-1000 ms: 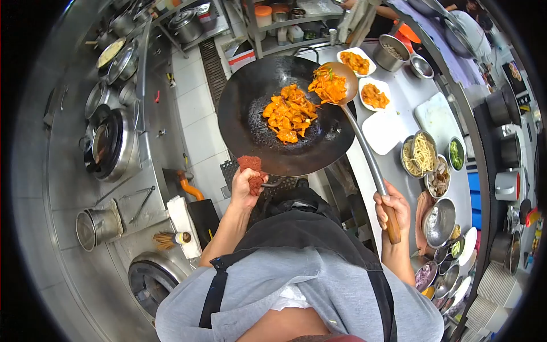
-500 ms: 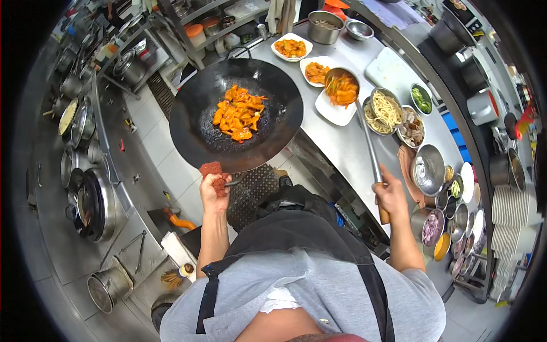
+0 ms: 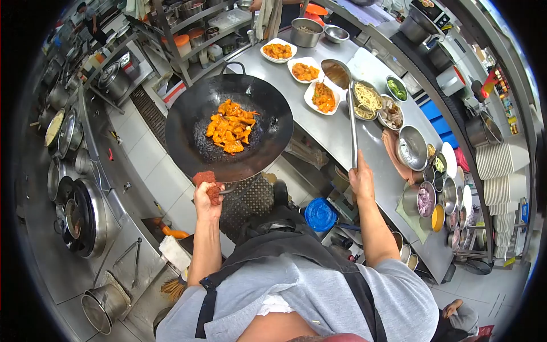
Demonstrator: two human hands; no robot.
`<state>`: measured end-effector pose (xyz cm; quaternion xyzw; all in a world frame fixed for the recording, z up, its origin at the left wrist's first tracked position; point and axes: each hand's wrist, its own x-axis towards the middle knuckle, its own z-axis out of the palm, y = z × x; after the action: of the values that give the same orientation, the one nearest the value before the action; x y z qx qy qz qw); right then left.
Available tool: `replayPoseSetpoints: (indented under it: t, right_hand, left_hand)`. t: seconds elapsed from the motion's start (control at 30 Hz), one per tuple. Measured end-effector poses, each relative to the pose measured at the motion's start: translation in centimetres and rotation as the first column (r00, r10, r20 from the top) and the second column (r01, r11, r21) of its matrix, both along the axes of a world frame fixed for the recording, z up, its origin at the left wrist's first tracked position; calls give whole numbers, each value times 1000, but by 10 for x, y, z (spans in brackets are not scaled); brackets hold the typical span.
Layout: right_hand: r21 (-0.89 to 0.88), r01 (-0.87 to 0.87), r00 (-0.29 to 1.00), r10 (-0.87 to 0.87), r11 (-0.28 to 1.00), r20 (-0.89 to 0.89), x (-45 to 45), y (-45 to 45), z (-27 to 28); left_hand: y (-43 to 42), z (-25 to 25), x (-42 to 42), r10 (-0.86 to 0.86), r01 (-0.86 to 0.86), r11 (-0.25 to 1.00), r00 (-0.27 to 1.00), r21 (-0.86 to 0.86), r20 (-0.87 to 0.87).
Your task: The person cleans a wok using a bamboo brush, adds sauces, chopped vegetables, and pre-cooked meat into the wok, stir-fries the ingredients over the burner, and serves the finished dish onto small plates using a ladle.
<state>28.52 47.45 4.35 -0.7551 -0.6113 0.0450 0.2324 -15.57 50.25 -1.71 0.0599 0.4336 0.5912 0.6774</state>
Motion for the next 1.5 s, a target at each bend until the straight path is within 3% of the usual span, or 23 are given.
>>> replayPoseSetpoints:
  t: [0.17,0.27,0.33,0.4,0.43,0.53,0.6,0.63,0.7,0.77,0.8,0.87,0.93,0.97,1.0,1.03,1.07,1.1,1.13,1.17,1.27,1.33,1.5]
  right_hand:
    - [-238,95,949,-160,967,-272,-26,2,45]
    - [-121,52,900,-99,991,-424,-8,-14,5]
    - [-32,35,926,-45,999,-376,-9,-19,3]
    - [-65,70,497,-91,995,-863,-16,-29,22]
    - [-104,48,432,-115,993,-894,-23,-35,40]
    - [-136,-134,451,-62,982,-890,-37,-42,64]
    - [-246,-232,812,48,941,-582,-55,-30,87]
    - [-339,-279,774,1,898,-634,-61,-25,89]
    - [-117,-397,727,234,910,-646,-66,-9,65]
    - [-34,-451,749,357,892,-559,-73,4,42]
    - [12,-460,754,398,888,-523,-69,7,37]
    - [262,-396,800,470,880,-374,-43,-10,56]
    - [290,-204,842,319,935,-435,25,-44,96]
    - [464,38,859,208,885,-467,70,-68,108]
    - [758,167,973,19,631,-231,137,-74,110]
    - [832,267,964,-152,487,-220,202,-112,133]
    - [882,404,912,-178,242,-369,263,-148,157]
    - [887,461,705,-619,27,-347,312,-183,201]
    - [886,433,686,-576,-167,-444,380,-219,229]
    - [918,333,457,-815,-214,-356,425,-243,256]
    - [965,257,98,-994,63,38,547,-301,302]
    - [845,493,-23,-967,209,253,583,-313,322]
    - [485,854,10,-938,189,347,648,-328,341]
  left_hand:
    - [-14,1,4,7,-6,1000,1000,-18,8]
    - [-23,9,9,4,-4,1000,1000,12,-1]
    - [-29,19,17,30,-31,999,999,-38,-16]
    - [-30,13,20,-1,0,1000,1000,-29,-29]
    - [-32,15,24,14,-14,1000,1000,-9,-26]
    - [-38,24,34,38,-43,997,997,-65,-69]
    - [-44,23,41,22,-25,993,999,-113,-30]
    - [-45,7,37,-24,23,996,1000,-84,-10]
    - [-48,20,52,31,-30,999,999,19,-26]
    - [-46,-6,40,-78,75,988,997,136,12]
    - [-46,1,47,-4,7,999,997,39,-75]
    - [-44,-7,47,-63,63,971,998,232,-10]
    - [-45,20,67,19,-8,994,994,106,-104]
    - [-42,21,70,24,-11,990,996,144,-90]
    - [-42,40,82,47,-28,980,994,195,-95]
    - [-38,50,91,82,-54,977,988,206,-131]
    - [-37,55,96,120,-82,973,978,215,-169]
    - [-31,48,88,119,-80,971,978,226,-169]
    - [-19,37,70,98,-56,969,981,239,-166]
    - [-9,33,65,76,-33,968,983,249,-166]
    - [-4,56,77,140,-104,965,980,242,-139]
    - [2,61,75,92,-67,954,993,292,-73]
    - [6,95,95,160,-131,947,984,292,-75]
